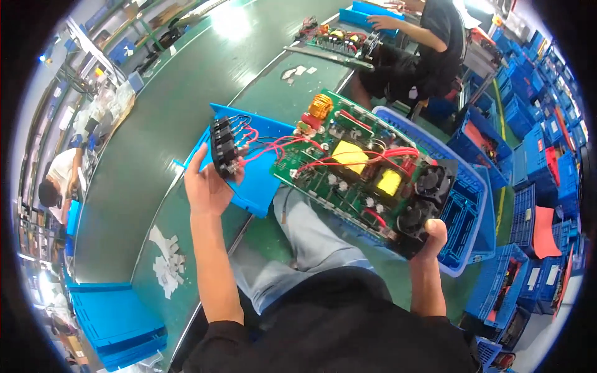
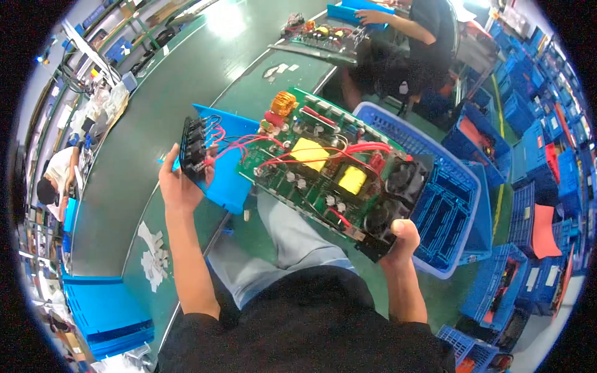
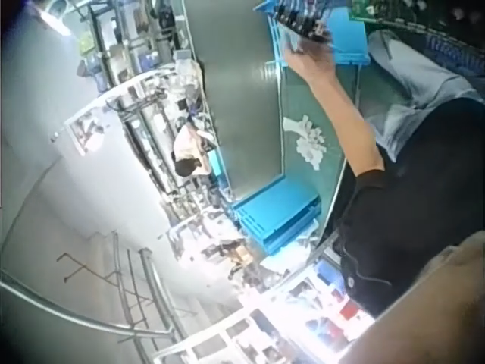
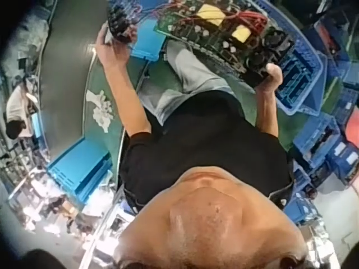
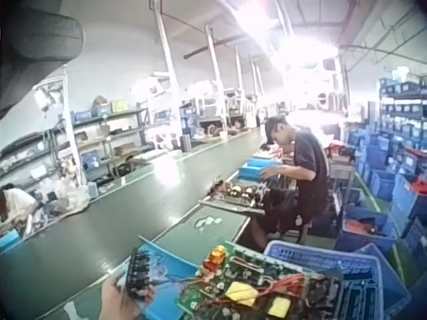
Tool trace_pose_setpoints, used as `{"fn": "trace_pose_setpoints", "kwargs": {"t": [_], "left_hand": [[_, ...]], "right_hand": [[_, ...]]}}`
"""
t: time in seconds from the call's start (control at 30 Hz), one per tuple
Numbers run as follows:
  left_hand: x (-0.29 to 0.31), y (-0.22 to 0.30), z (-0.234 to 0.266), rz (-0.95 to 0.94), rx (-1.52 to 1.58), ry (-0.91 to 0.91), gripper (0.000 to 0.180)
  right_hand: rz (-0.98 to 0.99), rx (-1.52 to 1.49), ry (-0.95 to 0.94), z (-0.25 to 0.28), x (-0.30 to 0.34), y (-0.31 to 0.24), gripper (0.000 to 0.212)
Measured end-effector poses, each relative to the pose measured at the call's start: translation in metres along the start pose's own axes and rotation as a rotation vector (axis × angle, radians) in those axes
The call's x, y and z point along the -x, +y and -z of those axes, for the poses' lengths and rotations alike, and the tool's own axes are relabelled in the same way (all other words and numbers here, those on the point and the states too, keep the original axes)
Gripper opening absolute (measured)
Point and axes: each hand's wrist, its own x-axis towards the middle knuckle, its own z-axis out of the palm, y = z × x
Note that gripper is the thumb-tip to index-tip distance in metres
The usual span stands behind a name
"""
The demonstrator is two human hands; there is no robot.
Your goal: Assembling electronic components into plastic housings on a production line.
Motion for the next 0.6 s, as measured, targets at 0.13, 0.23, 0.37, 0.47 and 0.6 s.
{"fn": "trace_pose_setpoints", "kwargs": {"t": [0.13, 0.23, 0.37, 0.47, 0.6], "left_hand": [[0.027, -0.016, 0.02, -0.11, -0.05, -0.196, 0.07], [0.057, -0.042, 0.022, -0.265, -0.311, -0.146, 0.072], [0.129, -0.11, -0.022, -1.076, -1.005, 0.82, 0.044], [0.173, -0.148, -0.043, -1.023, -0.969, -0.021, 0.039], [0.121, -0.216, -0.059, -0.675, -0.826, 0.227, 0.053]], "right_hand": [[-0.009, -0.01, -0.089, -0.05, 0.006, -0.007, 0.073], [-0.007, 0.047, -0.109, -0.036, 0.017, -0.009, 0.074], [0.06, 0.068, -0.163, -0.053, 0.024, -0.012, 0.069], [0.083, 0.12, -0.156, -0.052, 0.026, -0.011, 0.063], [0.101, 0.129, -0.184, -0.042, 0.025, -0.008, 0.058]]}}
